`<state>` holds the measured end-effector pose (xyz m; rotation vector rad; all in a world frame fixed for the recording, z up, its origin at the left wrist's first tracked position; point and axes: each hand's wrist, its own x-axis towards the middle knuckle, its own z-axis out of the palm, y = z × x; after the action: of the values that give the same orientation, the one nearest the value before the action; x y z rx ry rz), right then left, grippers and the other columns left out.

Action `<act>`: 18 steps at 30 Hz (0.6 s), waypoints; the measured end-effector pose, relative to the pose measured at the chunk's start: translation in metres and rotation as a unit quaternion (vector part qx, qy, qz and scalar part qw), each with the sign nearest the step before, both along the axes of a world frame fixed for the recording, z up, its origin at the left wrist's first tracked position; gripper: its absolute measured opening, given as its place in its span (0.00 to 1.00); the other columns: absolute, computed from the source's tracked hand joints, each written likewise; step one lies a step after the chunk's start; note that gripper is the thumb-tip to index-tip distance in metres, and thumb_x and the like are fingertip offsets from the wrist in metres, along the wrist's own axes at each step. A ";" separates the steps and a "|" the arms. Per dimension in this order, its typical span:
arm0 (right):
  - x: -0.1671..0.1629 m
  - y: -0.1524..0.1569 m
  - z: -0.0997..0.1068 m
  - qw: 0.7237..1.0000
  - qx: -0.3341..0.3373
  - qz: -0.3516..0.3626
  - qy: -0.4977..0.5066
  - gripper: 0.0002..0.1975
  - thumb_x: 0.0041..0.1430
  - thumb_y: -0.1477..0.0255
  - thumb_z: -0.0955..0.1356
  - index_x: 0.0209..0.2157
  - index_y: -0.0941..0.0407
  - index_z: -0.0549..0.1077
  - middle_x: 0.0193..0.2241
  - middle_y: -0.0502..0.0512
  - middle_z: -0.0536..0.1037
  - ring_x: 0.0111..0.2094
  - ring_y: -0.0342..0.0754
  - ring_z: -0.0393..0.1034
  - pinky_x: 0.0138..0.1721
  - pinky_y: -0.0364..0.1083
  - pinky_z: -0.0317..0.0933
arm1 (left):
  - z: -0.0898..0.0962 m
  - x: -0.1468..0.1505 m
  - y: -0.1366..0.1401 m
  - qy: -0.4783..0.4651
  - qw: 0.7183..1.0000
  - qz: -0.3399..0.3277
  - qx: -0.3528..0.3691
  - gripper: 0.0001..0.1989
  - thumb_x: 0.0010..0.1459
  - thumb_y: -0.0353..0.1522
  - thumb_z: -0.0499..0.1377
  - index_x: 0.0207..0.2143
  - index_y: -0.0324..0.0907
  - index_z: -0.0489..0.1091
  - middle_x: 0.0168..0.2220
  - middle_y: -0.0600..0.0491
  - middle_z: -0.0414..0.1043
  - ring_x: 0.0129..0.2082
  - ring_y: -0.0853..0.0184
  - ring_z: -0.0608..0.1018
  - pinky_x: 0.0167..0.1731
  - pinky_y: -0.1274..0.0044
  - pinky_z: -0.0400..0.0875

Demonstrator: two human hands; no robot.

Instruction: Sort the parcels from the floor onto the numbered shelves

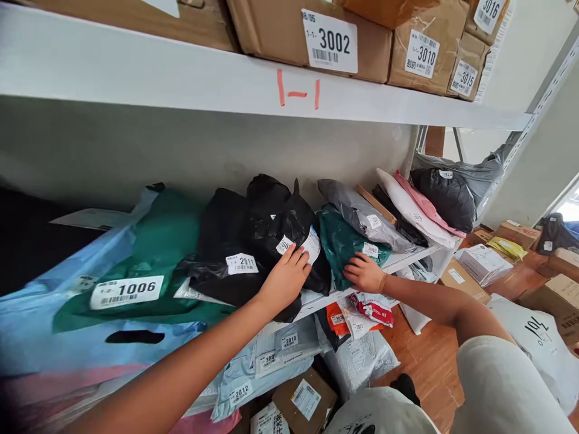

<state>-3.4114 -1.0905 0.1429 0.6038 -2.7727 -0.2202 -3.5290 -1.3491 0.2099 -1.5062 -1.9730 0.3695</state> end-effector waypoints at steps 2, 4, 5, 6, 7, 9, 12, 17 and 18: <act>0.001 0.006 0.016 0.996 -0.056 -0.069 0.026 0.14 0.66 0.65 0.67 0.44 0.55 0.82 0.45 0.64 0.84 0.55 0.61 0.70 0.64 0.65 0.58 | -0.001 -0.001 -0.001 -0.007 1.000 -0.007 -0.001 0.16 0.63 0.25 0.56 0.46 0.33 0.82 0.53 0.36 0.79 0.60 0.48 0.76 0.67 0.58 0.64; 0.002 0.013 0.034 0.973 -0.145 -0.168 0.064 0.14 0.67 0.66 0.65 0.37 0.56 0.82 0.41 0.65 0.83 0.51 0.61 0.72 0.59 0.62 0.62 | 0.000 -0.002 -0.001 -0.013 1.000 -0.011 -0.003 0.16 0.63 0.24 0.55 0.47 0.34 0.82 0.53 0.37 0.79 0.61 0.48 0.76 0.68 0.58 0.63; 0.003 0.016 0.043 0.950 -0.201 -0.222 0.089 0.14 0.66 0.66 0.65 0.35 0.56 0.81 0.40 0.66 0.83 0.50 0.61 0.72 0.57 0.60 0.64 | 0.001 -0.003 -0.001 -0.019 1.000 -0.013 -0.002 0.16 0.64 0.24 0.55 0.46 0.35 0.82 0.53 0.38 0.79 0.61 0.49 0.75 0.68 0.58 0.63; 0.002 0.019 0.050 0.921 -0.255 -0.270 0.115 0.13 0.65 0.66 0.66 0.34 0.56 0.81 0.41 0.66 0.83 0.49 0.61 0.73 0.55 0.57 0.65 | 0.001 -0.003 -0.001 -0.029 0.999 -0.015 0.003 0.16 0.64 0.24 0.56 0.46 0.35 0.82 0.53 0.39 0.79 0.61 0.50 0.75 0.69 0.59 0.62; 0.002 0.021 0.056 0.891 -0.301 -0.309 0.140 0.12 0.64 0.66 0.66 0.34 0.56 0.81 0.41 0.66 0.83 0.48 0.60 0.74 0.54 0.56 0.66 | 0.001 -0.004 -0.001 -0.042 0.999 -0.017 0.011 0.15 0.64 0.24 0.56 0.45 0.36 0.82 0.53 0.39 0.79 0.61 0.50 0.75 0.69 0.59 0.61; 0.000 0.025 0.065 0.840 -0.357 -0.365 0.181 0.12 0.62 0.66 0.66 0.35 0.57 0.80 0.40 0.64 0.83 0.44 0.59 0.75 0.50 0.53 0.68 | 0.000 -0.005 -0.001 -0.067 0.997 -0.023 0.029 0.15 0.63 0.24 0.56 0.44 0.36 0.82 0.53 0.39 0.79 0.61 0.51 0.75 0.70 0.60 0.59; 0.000 0.036 0.078 0.800 -0.385 -0.408 0.214 0.15 0.62 0.63 0.65 0.33 0.58 0.79 0.31 0.59 0.81 0.33 0.54 0.74 0.39 0.49 0.68 | -0.002 -0.005 0.000 -0.067 0.997 -0.024 0.039 0.15 0.63 0.24 0.56 0.45 0.37 0.82 0.53 0.39 0.79 0.61 0.52 0.75 0.70 0.59 0.57; 0.017 0.059 0.112 0.746 -0.412 -0.445 0.274 0.17 0.58 0.60 0.66 0.22 0.56 0.73 0.17 0.48 0.67 0.24 0.49 0.64 0.29 0.44 0.61 | -0.003 -0.006 0.000 -0.034 0.999 -0.010 0.023 0.16 0.64 0.26 0.55 0.46 0.40 0.83 0.55 0.41 0.78 0.62 0.53 0.73 0.70 0.60 0.55; 0.024 0.062 0.118 0.739 -0.414 -0.448 0.286 0.17 0.58 0.60 0.66 0.22 0.56 0.73 0.16 0.48 0.66 0.24 0.48 0.63 0.28 0.44 0.60 | -0.003 -0.007 0.000 -0.035 0.999 -0.008 0.019 0.17 0.65 0.26 0.55 0.46 0.40 0.83 0.55 0.41 0.78 0.62 0.53 0.73 0.70 0.60 0.55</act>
<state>-3.3878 -1.0288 0.2613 -0.8929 -1.9792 0.5396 -3.5357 -1.3489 0.2070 -1.5294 -2.0093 0.2741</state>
